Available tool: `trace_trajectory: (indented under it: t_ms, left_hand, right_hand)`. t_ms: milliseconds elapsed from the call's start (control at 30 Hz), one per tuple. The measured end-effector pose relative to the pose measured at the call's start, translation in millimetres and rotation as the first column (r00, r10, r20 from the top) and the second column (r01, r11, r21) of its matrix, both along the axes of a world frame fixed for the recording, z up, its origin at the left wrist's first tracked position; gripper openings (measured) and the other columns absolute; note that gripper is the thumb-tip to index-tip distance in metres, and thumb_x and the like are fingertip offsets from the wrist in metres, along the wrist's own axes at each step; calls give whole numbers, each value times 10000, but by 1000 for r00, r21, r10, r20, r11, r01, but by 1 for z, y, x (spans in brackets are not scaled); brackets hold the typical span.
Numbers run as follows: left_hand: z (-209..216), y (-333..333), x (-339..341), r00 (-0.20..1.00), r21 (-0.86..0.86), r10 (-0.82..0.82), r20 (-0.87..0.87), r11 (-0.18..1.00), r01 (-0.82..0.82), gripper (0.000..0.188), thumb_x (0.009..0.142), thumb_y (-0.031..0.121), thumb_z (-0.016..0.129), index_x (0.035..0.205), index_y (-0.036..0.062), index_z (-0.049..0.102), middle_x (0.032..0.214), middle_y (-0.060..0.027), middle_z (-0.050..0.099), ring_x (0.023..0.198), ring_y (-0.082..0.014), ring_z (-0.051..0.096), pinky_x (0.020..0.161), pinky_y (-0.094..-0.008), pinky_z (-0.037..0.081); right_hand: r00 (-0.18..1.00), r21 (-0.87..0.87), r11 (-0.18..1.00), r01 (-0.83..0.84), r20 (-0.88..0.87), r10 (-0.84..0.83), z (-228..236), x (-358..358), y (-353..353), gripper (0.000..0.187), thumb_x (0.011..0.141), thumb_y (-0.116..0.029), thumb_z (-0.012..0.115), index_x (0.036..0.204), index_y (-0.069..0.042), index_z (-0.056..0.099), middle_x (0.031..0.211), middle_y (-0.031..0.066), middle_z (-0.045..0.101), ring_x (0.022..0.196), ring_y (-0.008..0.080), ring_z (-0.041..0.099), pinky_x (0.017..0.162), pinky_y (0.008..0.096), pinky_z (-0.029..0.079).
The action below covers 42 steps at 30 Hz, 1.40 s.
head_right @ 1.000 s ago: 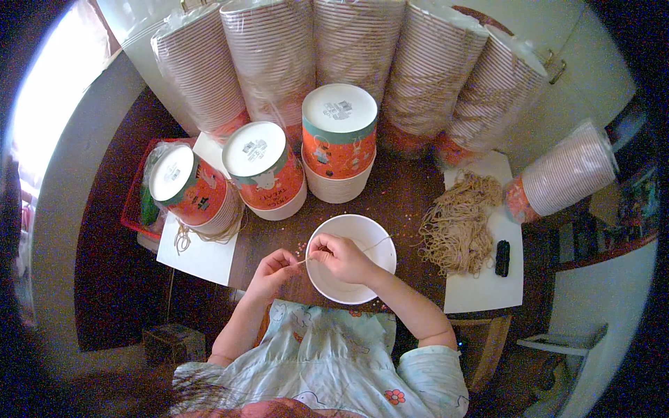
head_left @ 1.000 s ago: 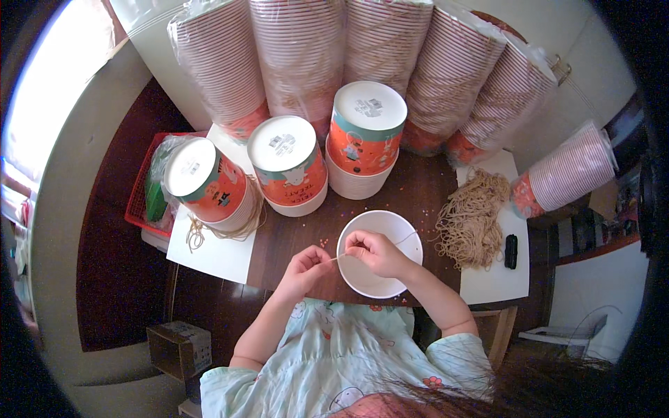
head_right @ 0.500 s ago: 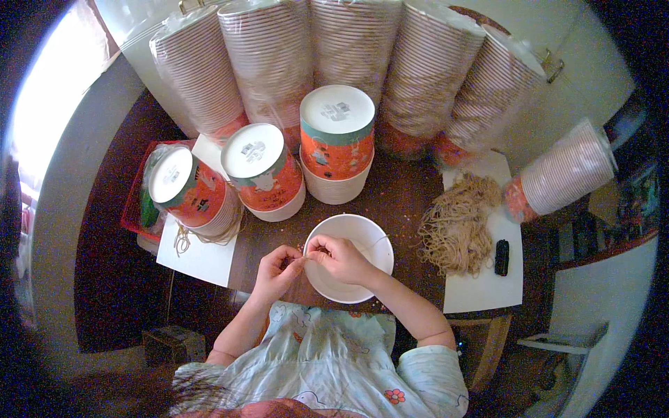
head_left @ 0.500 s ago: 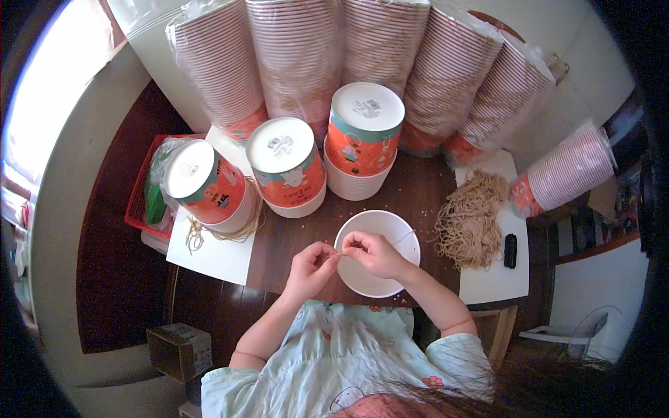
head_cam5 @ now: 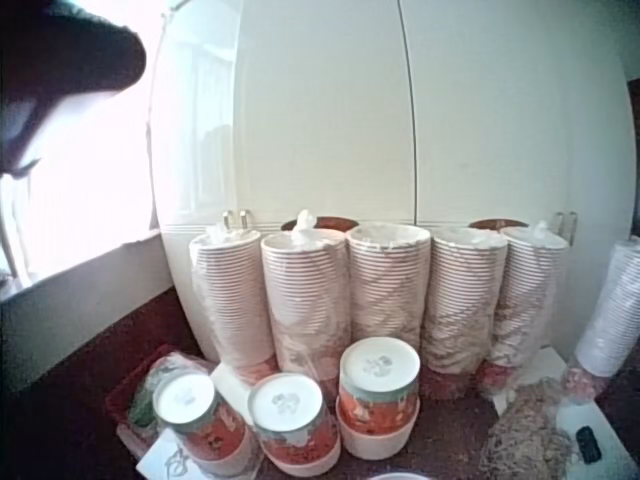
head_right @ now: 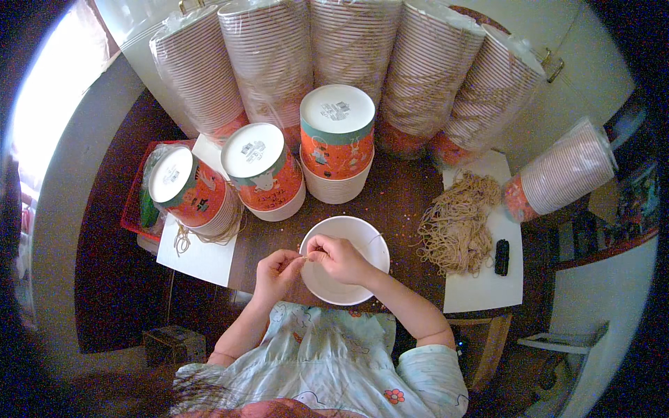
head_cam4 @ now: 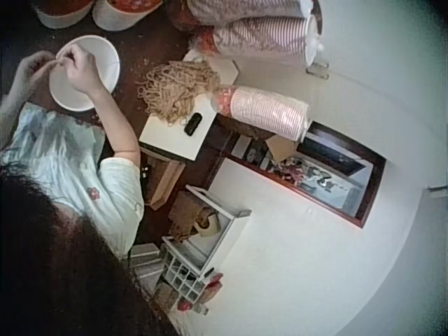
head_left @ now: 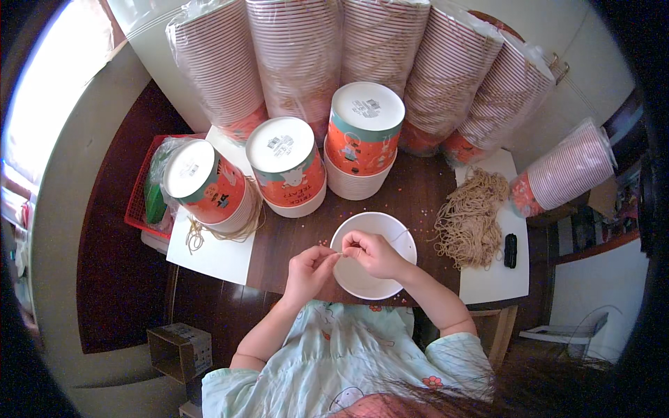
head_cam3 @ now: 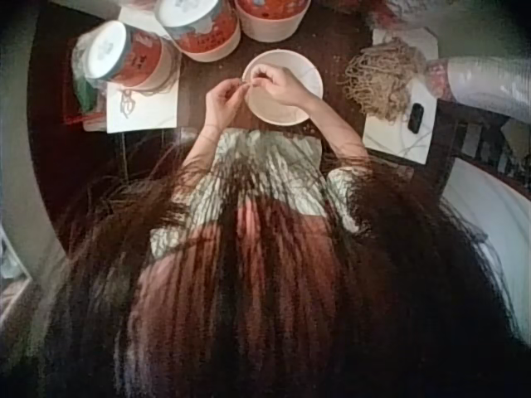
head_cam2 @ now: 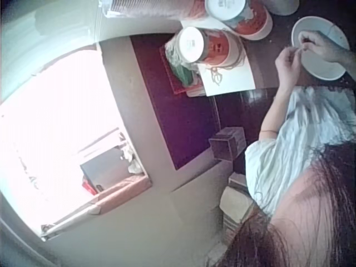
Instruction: The recorder is using string to bundle stacks of printed paper containers for packaging.
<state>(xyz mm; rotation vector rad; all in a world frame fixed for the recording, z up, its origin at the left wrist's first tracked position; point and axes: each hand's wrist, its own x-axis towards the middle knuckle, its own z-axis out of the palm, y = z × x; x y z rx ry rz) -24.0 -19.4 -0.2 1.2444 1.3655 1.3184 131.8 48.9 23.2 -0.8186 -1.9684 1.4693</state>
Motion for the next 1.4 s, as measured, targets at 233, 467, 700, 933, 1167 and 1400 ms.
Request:
trace_trajectory:
  t_ms: [233,467,700,933,1167,1400]
  left_hand:
    - [-14,-3,-7,992,-55,-102,79,993,106,71,809,65,597,832,-3,597,624,12,542,573,-22,460,515,-181,382]
    - [13,3,-11,954,246,15,-299,967,62,142,702,64,669,823,23,606,722,-26,546,660,-98,504,561,-218,402]
    - [26,7,-17,916,312,23,-401,943,113,142,640,37,679,761,29,604,746,-69,544,717,-216,538,613,-292,431]
    - [25,9,-22,885,319,22,-465,937,145,132,633,18,674,728,32,585,751,-77,551,700,-231,542,596,-301,438]
    - [-16,4,-33,951,72,-108,-289,988,134,113,688,43,657,774,24,586,797,-91,575,746,-227,569,639,-296,453]
    - [-29,-3,-28,975,15,-113,-190,993,118,139,708,65,675,816,26,597,784,-54,580,702,-126,549,604,-234,433]
  right_hand:
    - [1000,18,1000,-14,5,14,0,1,-1,46,821,-28,507,780,-23,486,694,-11,488,649,53,441,575,212,379]
    - [999,3,1000,-20,39,20,14,0,0,50,811,-46,533,782,-19,503,688,10,514,634,68,461,574,226,392]
    - [995,184,983,-20,96,2,25,-7,-3,80,800,-49,567,834,-14,503,729,42,576,683,100,558,598,253,439]
    - [994,108,990,95,51,-101,28,-14,-8,195,804,-18,575,933,-21,429,762,54,573,692,91,563,604,227,449]
    - [990,68,992,111,-94,-104,50,-8,-10,195,786,-40,611,877,-39,439,752,54,574,686,112,572,600,241,460]
    - [995,105,992,75,-69,-68,54,-5,-14,176,788,-34,617,847,-35,451,769,48,589,715,82,571,632,216,481]
